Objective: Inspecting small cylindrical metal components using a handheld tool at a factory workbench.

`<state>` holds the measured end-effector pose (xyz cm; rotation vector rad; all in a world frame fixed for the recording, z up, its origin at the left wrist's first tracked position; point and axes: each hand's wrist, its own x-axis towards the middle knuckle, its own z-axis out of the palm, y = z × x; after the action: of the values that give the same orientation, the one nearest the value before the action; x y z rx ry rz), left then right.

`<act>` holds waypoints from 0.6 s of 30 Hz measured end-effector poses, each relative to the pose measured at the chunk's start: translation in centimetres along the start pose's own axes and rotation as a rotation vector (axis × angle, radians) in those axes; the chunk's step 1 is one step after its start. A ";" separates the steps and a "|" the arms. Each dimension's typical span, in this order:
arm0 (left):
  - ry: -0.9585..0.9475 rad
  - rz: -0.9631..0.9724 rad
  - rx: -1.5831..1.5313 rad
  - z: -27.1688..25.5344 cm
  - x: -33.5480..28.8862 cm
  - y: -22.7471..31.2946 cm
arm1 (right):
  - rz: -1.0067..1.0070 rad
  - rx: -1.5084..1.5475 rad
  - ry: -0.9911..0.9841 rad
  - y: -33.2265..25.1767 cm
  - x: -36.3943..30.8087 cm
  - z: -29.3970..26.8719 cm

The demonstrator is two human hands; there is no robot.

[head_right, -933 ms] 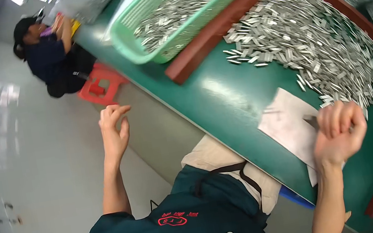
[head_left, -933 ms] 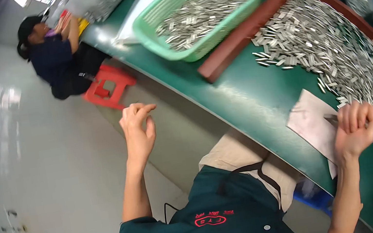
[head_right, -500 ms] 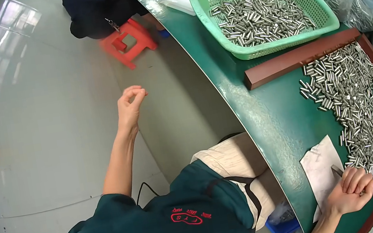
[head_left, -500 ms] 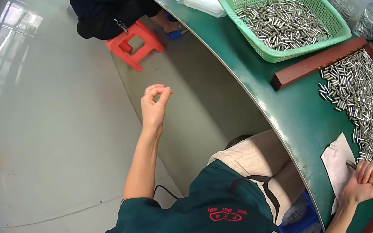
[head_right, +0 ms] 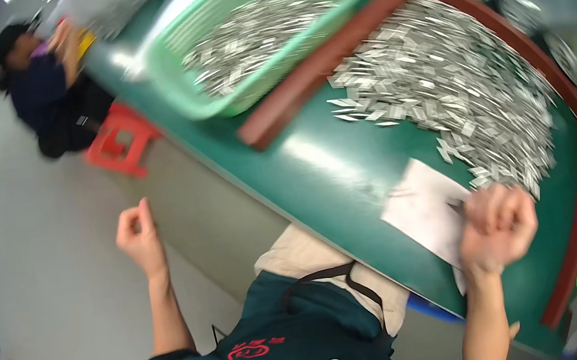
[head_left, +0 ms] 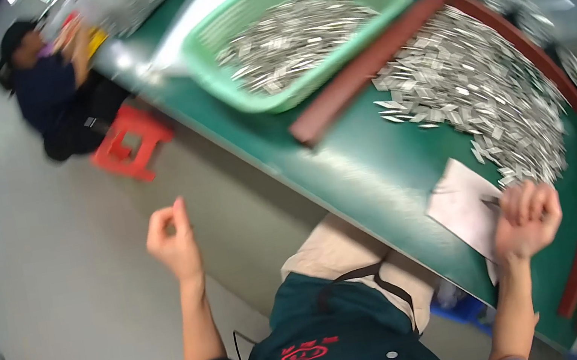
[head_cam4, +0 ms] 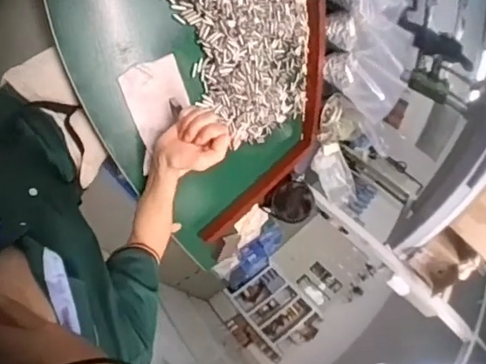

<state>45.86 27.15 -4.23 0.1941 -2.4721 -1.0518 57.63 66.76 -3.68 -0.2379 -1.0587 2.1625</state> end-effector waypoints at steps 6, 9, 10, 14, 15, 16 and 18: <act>-0.298 0.785 -0.138 5.2 -2.0 11.6 | -0.065 -0.087 -0.128 -0.2 0.1 -0.1; -0.490 1.022 -0.198 9.5 -3.2 16.2 | -0.059 -0.110 -0.134 -0.8 0.3 0.0; -0.527 1.065 -0.189 11.6 -3.8 17.6 | -0.051 -0.119 -0.123 -0.8 0.3 -0.2; -0.696 1.195 -0.320 17.3 -5.7 22.0 | -0.011 -0.105 -0.104 -1.0 0.6 -0.4; -0.739 1.201 -0.261 18.5 -6.2 22.4 | -0.010 -0.106 -0.097 -0.9 0.6 -0.5; -0.780 1.206 -0.198 19.4 -6.6 22.7 | -0.009 -0.105 -0.092 -0.9 0.6 -0.5; -0.688 1.256 -0.181 20.6 -7.5 23.4 | 0.006 -0.126 -0.083 -1.1 0.5 -0.4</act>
<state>44.31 59.14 -2.71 -1.7634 -2.2061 -0.7473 57.99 67.81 -3.03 -0.2110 -1.2450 2.1288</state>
